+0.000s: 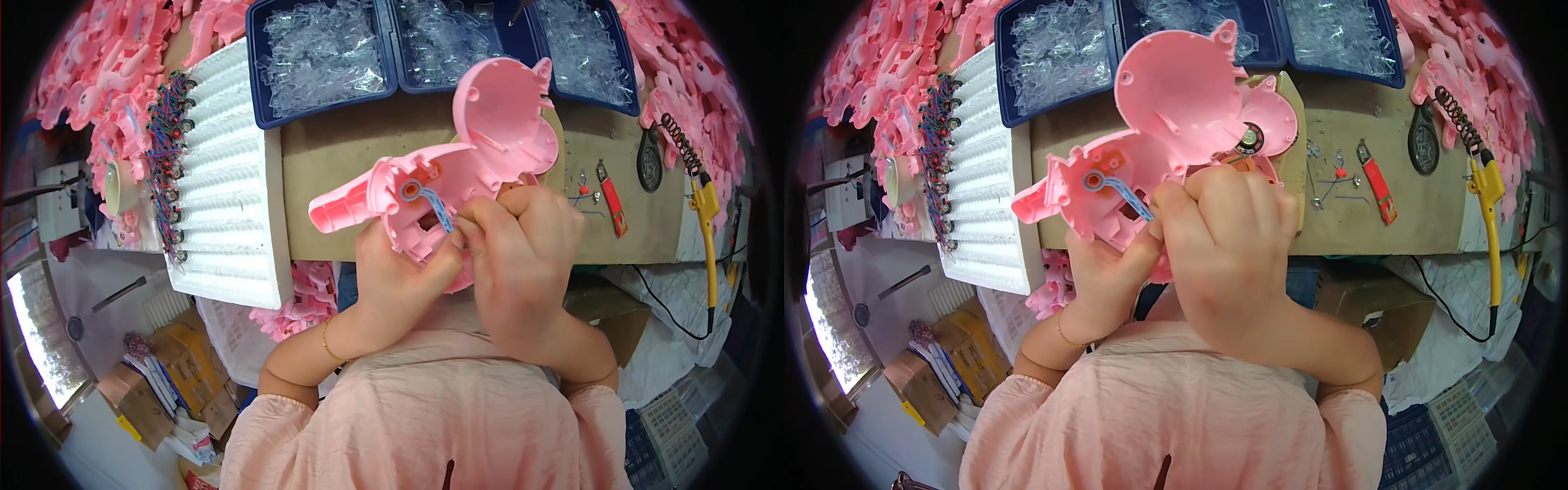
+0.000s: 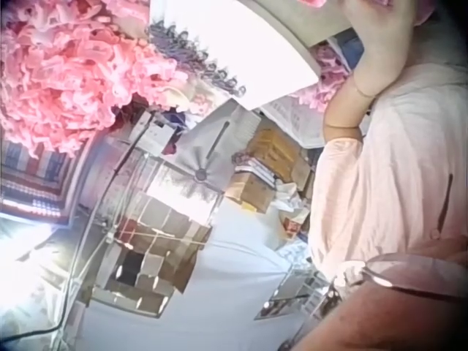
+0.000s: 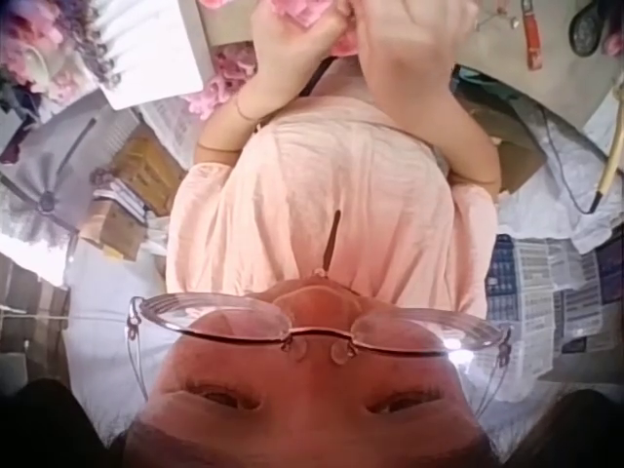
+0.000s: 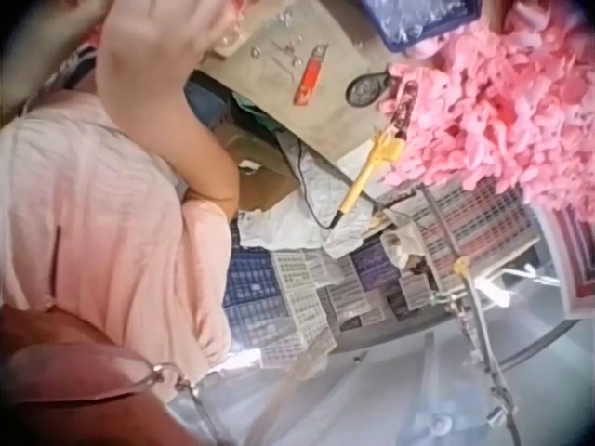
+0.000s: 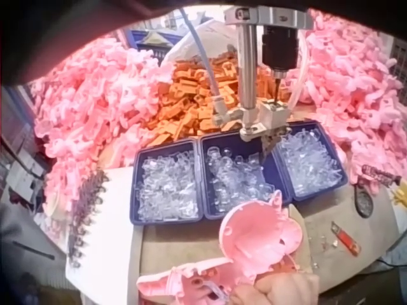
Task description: Assembling pink toy horses by installing electronic components, gluing parts, and using an electric screwdriver.
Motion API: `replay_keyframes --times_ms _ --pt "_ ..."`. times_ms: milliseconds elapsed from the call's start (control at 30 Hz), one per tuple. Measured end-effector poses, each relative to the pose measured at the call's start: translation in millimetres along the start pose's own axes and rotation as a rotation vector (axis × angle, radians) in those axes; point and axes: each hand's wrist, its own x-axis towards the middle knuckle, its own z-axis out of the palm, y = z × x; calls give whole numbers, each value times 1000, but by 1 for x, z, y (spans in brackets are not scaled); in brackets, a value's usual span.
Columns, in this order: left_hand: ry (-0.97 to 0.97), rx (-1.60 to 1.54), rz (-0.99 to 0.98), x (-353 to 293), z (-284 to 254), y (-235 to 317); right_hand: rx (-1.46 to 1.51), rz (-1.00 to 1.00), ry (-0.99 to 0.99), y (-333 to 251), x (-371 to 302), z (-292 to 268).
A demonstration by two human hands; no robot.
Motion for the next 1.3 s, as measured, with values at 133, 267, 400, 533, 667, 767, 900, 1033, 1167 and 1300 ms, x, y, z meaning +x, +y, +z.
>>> replay_keyframes --times_ms 133,267,400,533,667,767,900,1033,1167,1300 --pt "3 91 30 -1 -2 -2 -18 -18 25 2 -1 2" --pt "-17 184 33 -1 -5 -1 16 -18 118 5 -3 6" --pt "10 260 121 -2 -7 -10 60 -49 29 10 0 -3" --pt "17 363 169 -1 -5 -9 44 -32 7 12 0 -8" --pt "44 404 263 -2 -2 -10 61 -17 -41 12 0 -11" --pt "-16 418 336 -1 -1 -11 28 0 -42 9 -1 -13" --pt "-34 401 313 -2 -1 -5 -8 2 -21 9 -3 -13" --pt "-283 496 232 16 -10 28 364 237 -176 24 5 -41" --pt "-549 1020 547 34 -7 74 584 365 19 31 47 -92" --pt "-435 1322 1073 34 6 69 481 16 -863 42 82 -86"
